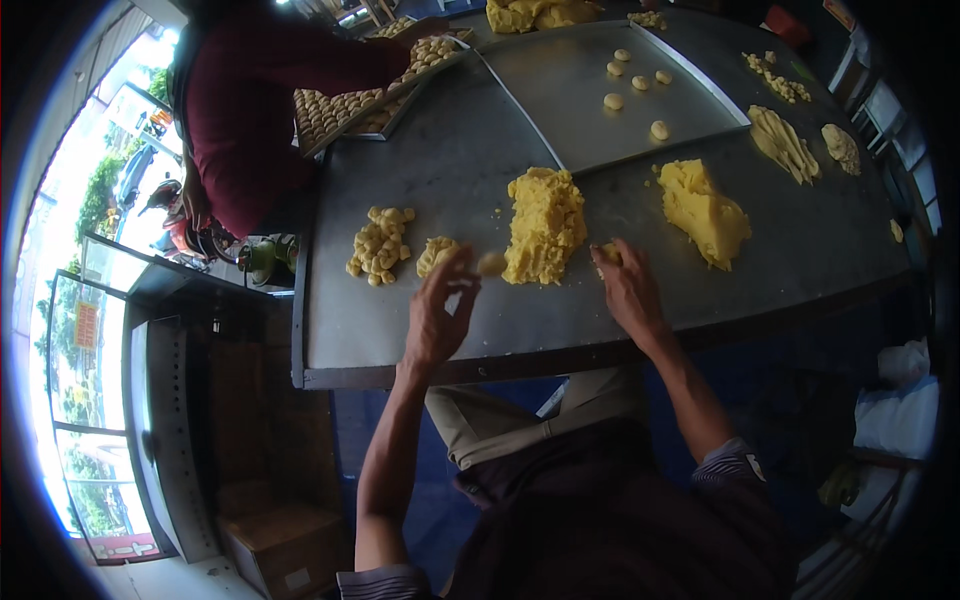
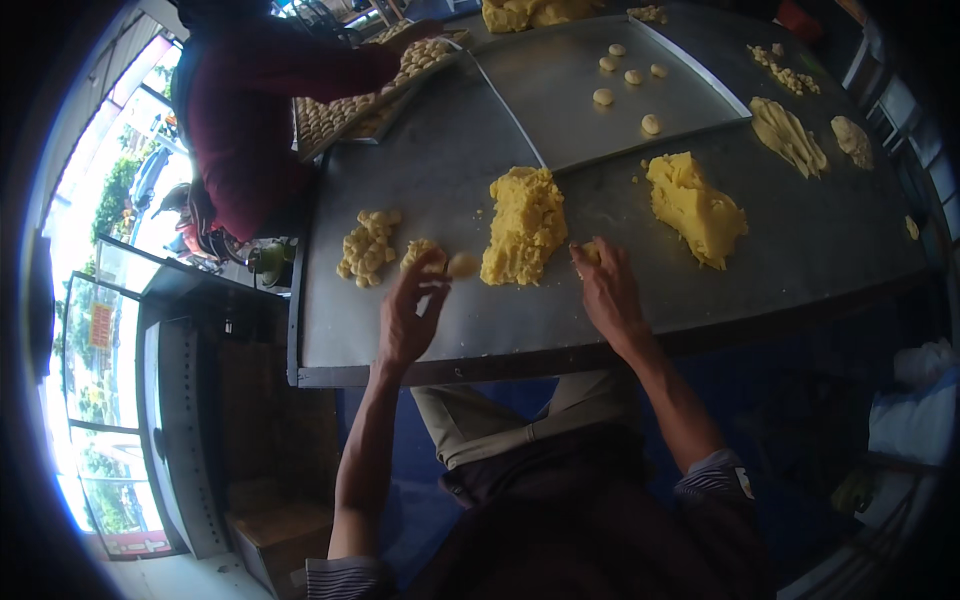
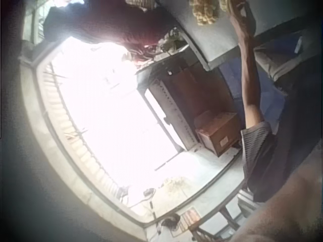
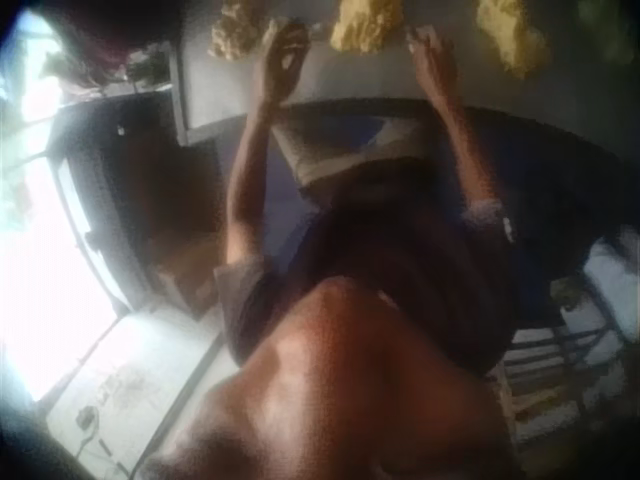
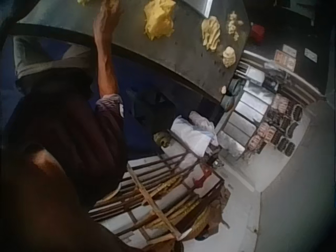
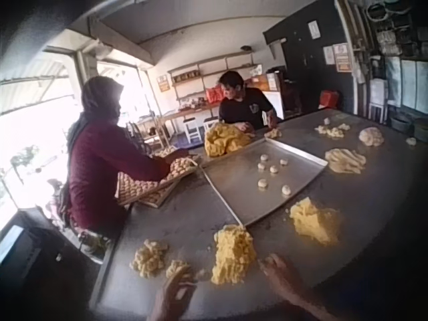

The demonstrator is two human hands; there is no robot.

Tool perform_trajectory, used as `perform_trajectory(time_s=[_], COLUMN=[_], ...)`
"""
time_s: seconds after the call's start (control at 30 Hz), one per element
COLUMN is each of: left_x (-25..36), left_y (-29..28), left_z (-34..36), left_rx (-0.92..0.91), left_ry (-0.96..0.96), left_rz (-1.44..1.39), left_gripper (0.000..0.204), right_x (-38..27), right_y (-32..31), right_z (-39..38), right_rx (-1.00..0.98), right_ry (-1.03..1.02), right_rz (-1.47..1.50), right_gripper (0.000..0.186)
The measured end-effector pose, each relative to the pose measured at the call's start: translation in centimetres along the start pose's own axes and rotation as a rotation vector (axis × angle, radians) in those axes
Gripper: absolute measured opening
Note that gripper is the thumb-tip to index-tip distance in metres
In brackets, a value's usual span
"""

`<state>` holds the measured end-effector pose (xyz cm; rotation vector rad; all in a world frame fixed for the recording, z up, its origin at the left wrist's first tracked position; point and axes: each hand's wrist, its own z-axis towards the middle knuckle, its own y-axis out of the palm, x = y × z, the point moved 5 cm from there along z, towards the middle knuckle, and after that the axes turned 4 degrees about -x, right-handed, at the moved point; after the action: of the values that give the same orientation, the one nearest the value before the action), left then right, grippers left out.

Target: The person prepares pieces of dough by hand on a metal table, pulling small sections from a larger mass and rolling them into balls.

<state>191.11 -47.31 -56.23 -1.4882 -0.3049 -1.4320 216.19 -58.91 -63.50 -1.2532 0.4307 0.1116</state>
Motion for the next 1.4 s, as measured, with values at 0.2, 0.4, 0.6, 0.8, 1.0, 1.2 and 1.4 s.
perform_trajectory(time_s=[0.2,0.4,0.6,0.8,1.0,1.2,1.4], left_x=[-9.0,-11.4,-14.9,-14.2,-11.2,-8.4,-5.0], left_y=[-3.7,-3.8,-4.4,-4.2,-3.6,-2.9,0.8], left_z=[4.0,1.5,2.0,3.4,1.0,-4.9,-5.7], left_rx=[-0.041,0.202,0.322,0.399,0.239,0.231,-0.149], left_ry=[-0.365,-0.062,-0.316,-0.34,0.007,-0.014,-0.055], left_rz=[0.983,0.374,-0.371,0.07,0.423,0.479,0.631], left_gripper=[0.037,0.031,0.026,0.021,0.017,0.021,0.02], right_x=[0.3,0.2,0.6,-0.7,1.0,-0.6,-0.5], right_y=[-0.4,0.9,0.3,-0.2,0.2,-0.2,-0.4], right_z=[1.1,-0.9,0.5,1.8,0.3,-2.1,0.0], right_rx=[0.105,0.148,0.125,-0.195,0.101,0.033,0.065], right_ry=[0.073,-0.015,-0.016,-0.06,0.01,0.052,-0.038], right_rz=[0.137,0.097,0.291,0.044,-0.031,0.129,0.135], right_gripper=[0.046,0.047,0.036,0.029,0.035,0.044,0.028])
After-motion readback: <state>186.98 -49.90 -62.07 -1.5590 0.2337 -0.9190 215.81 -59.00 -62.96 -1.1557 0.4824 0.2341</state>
